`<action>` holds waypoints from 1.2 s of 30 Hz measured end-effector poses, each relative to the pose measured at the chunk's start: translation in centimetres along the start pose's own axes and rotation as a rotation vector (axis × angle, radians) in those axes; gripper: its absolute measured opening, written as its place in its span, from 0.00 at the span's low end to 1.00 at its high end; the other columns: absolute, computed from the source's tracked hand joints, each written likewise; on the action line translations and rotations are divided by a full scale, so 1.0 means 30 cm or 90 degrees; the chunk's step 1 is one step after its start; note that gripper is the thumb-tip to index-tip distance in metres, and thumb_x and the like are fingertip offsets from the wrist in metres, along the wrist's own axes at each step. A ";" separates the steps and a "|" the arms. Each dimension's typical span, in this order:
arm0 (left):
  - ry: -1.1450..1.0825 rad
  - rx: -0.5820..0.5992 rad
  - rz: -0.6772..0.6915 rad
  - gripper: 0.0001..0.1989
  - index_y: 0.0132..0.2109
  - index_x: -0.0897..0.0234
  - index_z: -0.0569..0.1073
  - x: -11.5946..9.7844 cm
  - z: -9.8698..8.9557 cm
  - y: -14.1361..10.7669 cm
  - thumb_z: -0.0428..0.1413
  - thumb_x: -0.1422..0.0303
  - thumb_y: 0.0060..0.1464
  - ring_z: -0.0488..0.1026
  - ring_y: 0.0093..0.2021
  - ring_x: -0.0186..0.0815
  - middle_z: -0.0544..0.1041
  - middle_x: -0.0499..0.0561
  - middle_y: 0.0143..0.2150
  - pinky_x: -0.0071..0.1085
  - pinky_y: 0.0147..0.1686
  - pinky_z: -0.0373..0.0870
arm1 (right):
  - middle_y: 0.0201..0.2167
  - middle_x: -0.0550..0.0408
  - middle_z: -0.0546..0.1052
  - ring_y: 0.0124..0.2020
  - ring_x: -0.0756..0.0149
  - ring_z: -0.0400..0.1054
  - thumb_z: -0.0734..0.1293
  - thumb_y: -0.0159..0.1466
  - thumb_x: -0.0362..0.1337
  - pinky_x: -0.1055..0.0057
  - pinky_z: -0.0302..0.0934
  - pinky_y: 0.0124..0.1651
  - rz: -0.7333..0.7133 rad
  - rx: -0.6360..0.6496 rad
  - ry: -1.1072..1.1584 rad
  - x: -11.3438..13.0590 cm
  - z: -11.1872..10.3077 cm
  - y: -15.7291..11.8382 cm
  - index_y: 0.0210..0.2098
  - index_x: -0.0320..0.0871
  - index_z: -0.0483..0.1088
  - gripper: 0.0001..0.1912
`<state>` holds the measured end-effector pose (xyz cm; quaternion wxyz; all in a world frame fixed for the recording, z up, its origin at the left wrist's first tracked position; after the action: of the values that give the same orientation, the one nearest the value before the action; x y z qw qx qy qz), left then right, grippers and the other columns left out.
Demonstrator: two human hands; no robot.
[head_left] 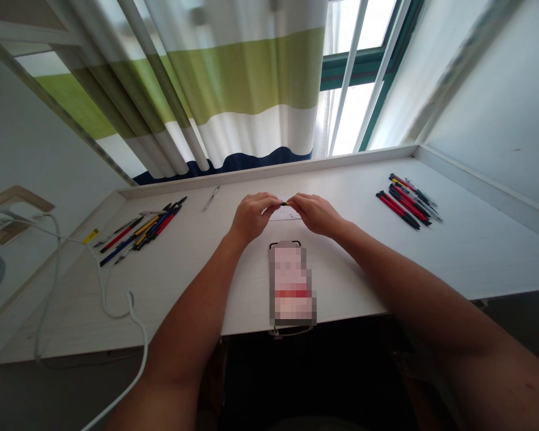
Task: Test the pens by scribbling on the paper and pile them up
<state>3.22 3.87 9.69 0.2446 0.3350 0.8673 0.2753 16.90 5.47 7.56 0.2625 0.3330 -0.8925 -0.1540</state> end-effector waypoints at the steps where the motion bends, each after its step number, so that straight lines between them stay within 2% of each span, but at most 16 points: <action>1: 0.000 0.002 -0.002 0.10 0.47 0.59 0.81 0.001 0.001 -0.001 0.55 0.65 0.70 0.81 0.48 0.40 0.85 0.53 0.47 0.40 0.50 0.72 | 0.44 0.44 0.81 0.40 0.55 0.74 0.56 0.77 0.43 0.60 0.64 0.42 0.007 -0.001 0.012 -0.001 0.003 0.000 0.49 0.42 0.72 0.16; 3: -0.001 0.003 -0.004 0.11 0.48 0.59 0.81 0.002 0.001 -0.002 0.54 0.65 0.71 0.81 0.47 0.40 0.85 0.53 0.47 0.40 0.50 0.72 | 0.43 0.44 0.81 0.38 0.56 0.74 0.60 0.75 0.45 0.62 0.64 0.38 0.017 -0.005 0.040 -0.004 0.006 0.000 0.51 0.42 0.70 0.15; 5: -0.001 0.001 -0.008 0.11 0.48 0.59 0.81 0.004 -0.003 -0.003 0.54 0.65 0.71 0.81 0.48 0.40 0.85 0.53 0.47 0.40 0.50 0.72 | 0.42 0.44 0.81 0.37 0.56 0.74 0.61 0.75 0.45 0.63 0.64 0.37 0.014 -0.006 0.047 -0.003 0.007 0.002 0.48 0.42 0.70 0.13; 8: 0.004 0.003 -0.015 0.11 0.47 0.58 0.82 0.008 -0.007 -0.004 0.54 0.64 0.71 0.81 0.48 0.40 0.85 0.53 0.47 0.41 0.50 0.72 | 0.42 0.44 0.82 0.39 0.57 0.74 0.57 0.77 0.43 0.63 0.64 0.39 0.001 -0.002 0.006 0.002 0.004 0.004 0.44 0.43 0.73 0.15; 10: 0.007 0.006 -0.017 0.11 0.48 0.58 0.82 0.009 -0.007 -0.005 0.55 0.64 0.70 0.81 0.48 0.40 0.85 0.53 0.47 0.41 0.50 0.72 | 0.44 0.45 0.82 0.39 0.57 0.75 0.57 0.77 0.44 0.63 0.64 0.39 0.009 -0.003 -0.019 -0.002 0.002 0.005 0.46 0.43 0.73 0.17; 14: -0.002 0.001 -0.015 0.10 0.47 0.58 0.82 0.012 -0.004 -0.005 0.55 0.65 0.70 0.82 0.47 0.40 0.85 0.53 0.47 0.40 0.50 0.73 | 0.45 0.46 0.83 0.38 0.57 0.76 0.63 0.75 0.46 0.64 0.62 0.38 0.032 -0.004 -0.045 -0.014 0.002 0.005 0.49 0.44 0.73 0.14; 16: -0.030 -0.012 -0.011 0.10 0.47 0.59 0.82 0.014 -0.005 -0.005 0.56 0.66 0.70 0.82 0.47 0.40 0.85 0.54 0.46 0.40 0.50 0.74 | 0.42 0.47 0.84 0.37 0.57 0.76 0.61 0.76 0.45 0.63 0.61 0.40 0.021 0.001 -0.072 -0.010 0.003 0.005 0.46 0.45 0.74 0.13; 18: -0.061 -0.023 -0.007 0.10 0.46 0.59 0.82 0.017 -0.006 -0.004 0.56 0.65 0.69 0.82 0.46 0.39 0.85 0.55 0.46 0.38 0.49 0.75 | 0.41 0.48 0.84 0.38 0.57 0.77 0.58 0.77 0.44 0.63 0.60 0.42 0.008 0.014 -0.097 -0.005 0.007 0.006 0.43 0.45 0.75 0.17; 21: -0.088 -0.024 0.005 0.09 0.46 0.60 0.82 0.016 -0.003 -0.005 0.56 0.66 0.69 0.82 0.45 0.39 0.85 0.55 0.45 0.38 0.49 0.76 | 0.42 0.47 0.85 0.38 0.56 0.78 0.59 0.77 0.46 0.63 0.60 0.41 0.016 0.016 -0.106 -0.010 0.008 0.006 0.47 0.45 0.75 0.17; 24: -0.078 -0.005 -0.004 0.09 0.47 0.61 0.82 0.019 0.005 -0.004 0.56 0.67 0.69 0.81 0.45 0.39 0.85 0.55 0.46 0.38 0.49 0.76 | 0.40 0.48 0.85 0.35 0.57 0.77 0.63 0.75 0.47 0.64 0.60 0.40 0.026 -0.009 -0.103 -0.017 -0.002 0.008 0.49 0.45 0.73 0.13; 27: -0.007 0.043 -0.026 0.11 0.52 0.60 0.81 0.024 0.025 -0.002 0.55 0.68 0.69 0.80 0.46 0.41 0.84 0.55 0.48 0.40 0.50 0.75 | 0.39 0.48 0.85 0.34 0.57 0.77 0.62 0.76 0.44 0.62 0.61 0.43 0.002 -0.019 -0.106 -0.006 -0.006 0.010 0.45 0.45 0.73 0.12; 31: 0.081 0.113 -0.025 0.13 0.53 0.62 0.81 0.026 0.060 -0.003 0.54 0.68 0.69 0.79 0.47 0.44 0.83 0.57 0.47 0.42 0.50 0.73 | 0.37 0.48 0.85 0.34 0.57 0.78 0.58 0.77 0.43 0.60 0.61 0.46 -0.009 0.028 -0.120 0.001 0.015 0.011 0.42 0.44 0.74 0.16; 33: 0.087 0.121 -0.016 0.13 0.52 0.61 0.81 0.029 0.067 -0.003 0.54 0.68 0.69 0.78 0.47 0.44 0.83 0.57 0.46 0.42 0.50 0.73 | 0.35 0.48 0.85 0.33 0.57 0.78 0.57 0.78 0.43 0.59 0.62 0.46 -0.001 0.051 -0.125 -0.003 0.027 0.011 0.41 0.44 0.75 0.18; 36: 0.081 0.103 -0.011 0.12 0.51 0.62 0.82 0.037 0.062 -0.004 0.54 0.68 0.69 0.78 0.46 0.43 0.82 0.57 0.45 0.42 0.49 0.74 | 0.40 0.46 0.85 0.37 0.55 0.79 0.61 0.76 0.45 0.59 0.62 0.47 -0.005 0.033 -0.114 0.000 0.020 0.012 0.46 0.44 0.74 0.14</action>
<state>3.57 5.18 8.00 0.1637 0.3279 0.9034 0.2226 16.39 5.81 7.24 0.1724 0.3280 -0.9148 -0.1606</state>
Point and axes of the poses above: each hand's wrist, its own y-axis towards the middle knuckle, its own z-axis out of the palm, x = y × z, the point moved 9 cm from there along y, towards the middle knuckle
